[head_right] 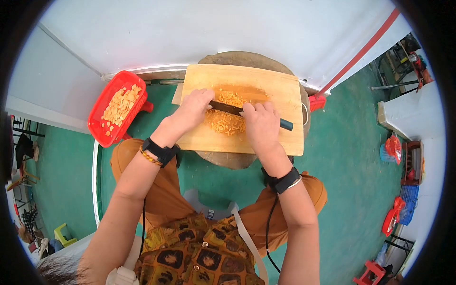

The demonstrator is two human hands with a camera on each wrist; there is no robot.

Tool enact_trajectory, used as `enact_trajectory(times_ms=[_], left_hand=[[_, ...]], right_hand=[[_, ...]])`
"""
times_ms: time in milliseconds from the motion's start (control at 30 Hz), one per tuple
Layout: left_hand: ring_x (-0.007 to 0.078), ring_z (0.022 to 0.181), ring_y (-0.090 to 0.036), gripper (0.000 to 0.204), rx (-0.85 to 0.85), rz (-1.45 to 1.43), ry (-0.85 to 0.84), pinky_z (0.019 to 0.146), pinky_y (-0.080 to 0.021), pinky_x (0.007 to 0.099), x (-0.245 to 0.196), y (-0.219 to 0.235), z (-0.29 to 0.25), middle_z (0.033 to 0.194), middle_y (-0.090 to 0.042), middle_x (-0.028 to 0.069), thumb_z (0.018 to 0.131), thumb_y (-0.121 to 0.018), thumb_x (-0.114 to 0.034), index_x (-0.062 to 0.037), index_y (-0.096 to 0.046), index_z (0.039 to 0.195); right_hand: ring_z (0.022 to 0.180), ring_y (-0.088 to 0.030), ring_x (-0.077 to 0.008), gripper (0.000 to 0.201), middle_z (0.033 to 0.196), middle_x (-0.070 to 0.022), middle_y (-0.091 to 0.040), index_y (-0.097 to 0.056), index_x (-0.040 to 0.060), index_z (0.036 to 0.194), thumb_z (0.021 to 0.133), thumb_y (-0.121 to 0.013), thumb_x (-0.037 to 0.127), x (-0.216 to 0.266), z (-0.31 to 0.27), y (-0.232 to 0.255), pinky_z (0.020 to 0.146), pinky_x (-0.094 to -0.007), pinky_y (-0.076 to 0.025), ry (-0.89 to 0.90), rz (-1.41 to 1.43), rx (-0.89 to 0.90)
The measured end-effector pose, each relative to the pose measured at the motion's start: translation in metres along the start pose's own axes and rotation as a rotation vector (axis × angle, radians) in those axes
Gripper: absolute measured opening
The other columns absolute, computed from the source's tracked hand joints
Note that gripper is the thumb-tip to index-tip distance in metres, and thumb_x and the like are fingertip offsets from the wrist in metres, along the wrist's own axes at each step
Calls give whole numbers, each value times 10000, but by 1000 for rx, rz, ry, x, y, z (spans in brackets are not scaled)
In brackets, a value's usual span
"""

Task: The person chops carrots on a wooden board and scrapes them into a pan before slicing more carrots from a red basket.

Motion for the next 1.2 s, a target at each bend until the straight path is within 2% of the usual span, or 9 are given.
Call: enact_trajectory(times_ms=[167,267,467,567,667,767,967,1067,1200], left_hand=[[394,931,-568,169,-64,-11,-55,774,-481,505,-8,18,3,963,-606,151,821,-597,49,-38,-535,952],[399,951,-564,173,54,21,49,776,-478,504,3,-5,4,967,-606,152,817,-599,56,-38,-528,944],[398,980,-563,187,-48,-20,-47,796,-473,489,-7,16,5,975,-607,151,807,-602,55,-46,-525,944],[423,921,-545,199,11,-35,-21,770,-452,500,4,-3,4,905,-570,180,786,-609,85,-22,-494,908],[424,915,-547,202,-35,-59,11,768,-452,502,2,2,1,896,-572,182,782,-617,83,-21,-493,902],[406,946,-566,169,-51,-42,-62,771,-470,504,-4,11,6,968,-600,158,818,-588,48,-44,-524,944],[387,966,-560,172,-8,-28,21,787,-458,505,3,-7,4,966,-591,146,816,-582,57,-45,-530,944],[384,957,-558,160,-31,-44,-31,787,-461,504,-2,3,3,963,-592,147,822,-584,44,-46,-532,942],[428,919,-557,216,-91,-40,-39,767,-461,508,-7,12,6,907,-573,187,788,-605,90,-32,-494,926]], right_hand=[[840,-595,-259,140,744,-26,-611,-608,134,819,829,-713,226,1,6,15,692,-411,-461,-24,-6,20],[840,-597,-261,141,746,-31,-613,-607,131,812,824,-715,220,0,-1,-3,699,-406,-467,-11,-16,-3],[832,-598,-263,138,747,-34,-615,-611,129,814,824,-716,218,-4,6,9,703,-420,-471,-32,12,13],[836,-600,-268,142,753,-36,-621,-608,129,812,825,-715,222,-6,-2,-12,691,-430,-473,1,10,48],[834,-599,-271,148,751,-38,-617,-603,132,809,825,-713,229,-5,-1,-10,681,-435,-472,-27,13,54],[836,-599,-271,151,750,-36,-617,-602,134,809,832,-711,237,-4,5,8,679,-432,-465,-33,-5,29],[845,-598,-267,145,762,-32,-622,-605,136,817,837,-706,238,-5,0,-5,676,-423,-452,-27,-14,43],[844,-596,-263,143,764,-32,-621,-606,137,821,840,-704,239,-7,1,-3,680,-421,-454,-49,8,56],[844,-596,-257,147,760,-27,-618,-606,137,819,838,-709,239,-4,3,6,683,-417,-454,-13,-20,7]])
Point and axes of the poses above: each hand's wrist, its own z-axis towards the middle knuckle, its own y-axis out of the back of the hand, x = y × z, the point moved 8 cm from there along z, towards the middle knuckle
